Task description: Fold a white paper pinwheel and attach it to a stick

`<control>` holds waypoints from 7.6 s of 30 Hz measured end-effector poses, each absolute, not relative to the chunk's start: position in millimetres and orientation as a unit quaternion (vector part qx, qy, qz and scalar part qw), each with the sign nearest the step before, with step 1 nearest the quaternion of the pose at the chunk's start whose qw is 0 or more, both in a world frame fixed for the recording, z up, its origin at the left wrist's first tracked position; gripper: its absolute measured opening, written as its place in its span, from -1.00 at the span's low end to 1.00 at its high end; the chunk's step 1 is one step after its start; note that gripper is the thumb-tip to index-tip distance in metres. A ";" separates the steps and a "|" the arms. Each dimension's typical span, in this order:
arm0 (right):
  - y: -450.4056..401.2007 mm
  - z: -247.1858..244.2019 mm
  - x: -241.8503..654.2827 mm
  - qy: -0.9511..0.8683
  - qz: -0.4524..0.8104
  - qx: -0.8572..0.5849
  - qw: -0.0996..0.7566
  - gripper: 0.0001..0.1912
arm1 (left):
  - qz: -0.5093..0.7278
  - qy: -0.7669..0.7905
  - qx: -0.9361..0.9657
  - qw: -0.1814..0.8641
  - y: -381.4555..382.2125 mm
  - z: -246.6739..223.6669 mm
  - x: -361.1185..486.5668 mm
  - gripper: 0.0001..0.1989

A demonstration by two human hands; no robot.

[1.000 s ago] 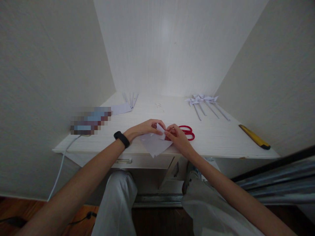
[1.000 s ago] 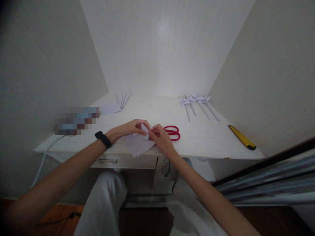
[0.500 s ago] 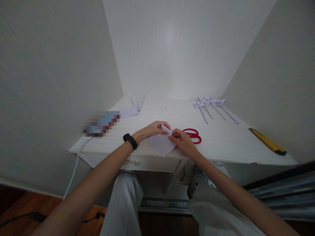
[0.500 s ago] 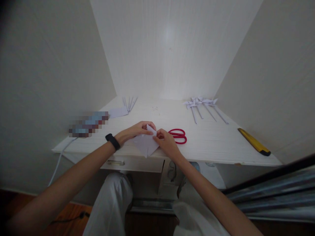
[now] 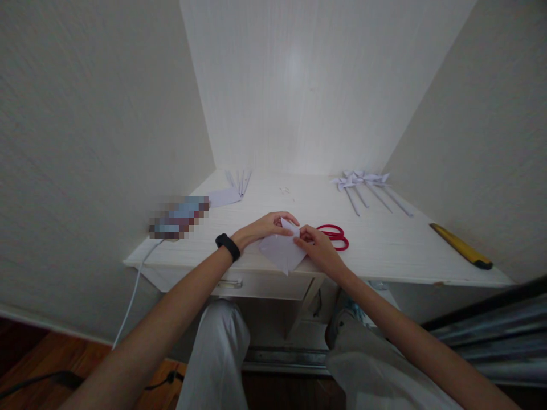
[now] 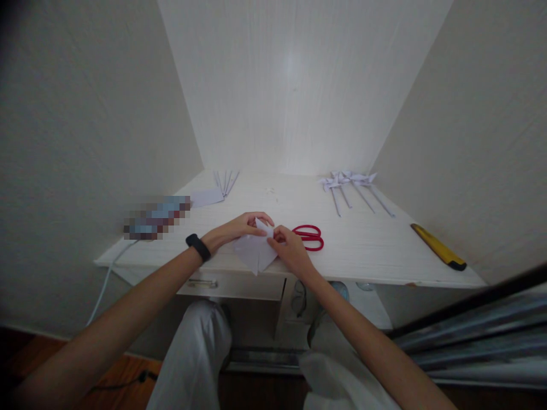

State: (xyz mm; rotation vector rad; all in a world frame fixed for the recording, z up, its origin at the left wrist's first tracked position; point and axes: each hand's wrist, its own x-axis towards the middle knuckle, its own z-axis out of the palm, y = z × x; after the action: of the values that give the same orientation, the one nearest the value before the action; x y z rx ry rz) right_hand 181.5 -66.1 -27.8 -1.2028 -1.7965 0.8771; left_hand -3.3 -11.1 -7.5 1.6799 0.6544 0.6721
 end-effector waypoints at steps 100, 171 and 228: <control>-71.4 -19.0 188.2 -0.709 0.429 -0.425 0.364 -0.83 | 0.275 0.299 0.762 0.505 -12.5 -3.7 -0.1 -0.79; -68.2 -20.9 181.5 -0.692 0.283 -0.522 0.410 -0.83 | 0.260 0.328 0.760 0.497 -9.4 -10.2 -0.1 -0.72; -67.6 -21.1 186.4 -0.737 0.319 -0.461 0.377 -0.81 | 0.254 0.339 0.744 0.517 -12.7 -5.0 -0.3 -0.73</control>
State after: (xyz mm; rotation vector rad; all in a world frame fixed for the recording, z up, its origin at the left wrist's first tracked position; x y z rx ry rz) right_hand 186.4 -67.6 -21.1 -1.1780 -1.8852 0.8156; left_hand -0.3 -12.7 -5.0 1.7853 0.8150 0.6089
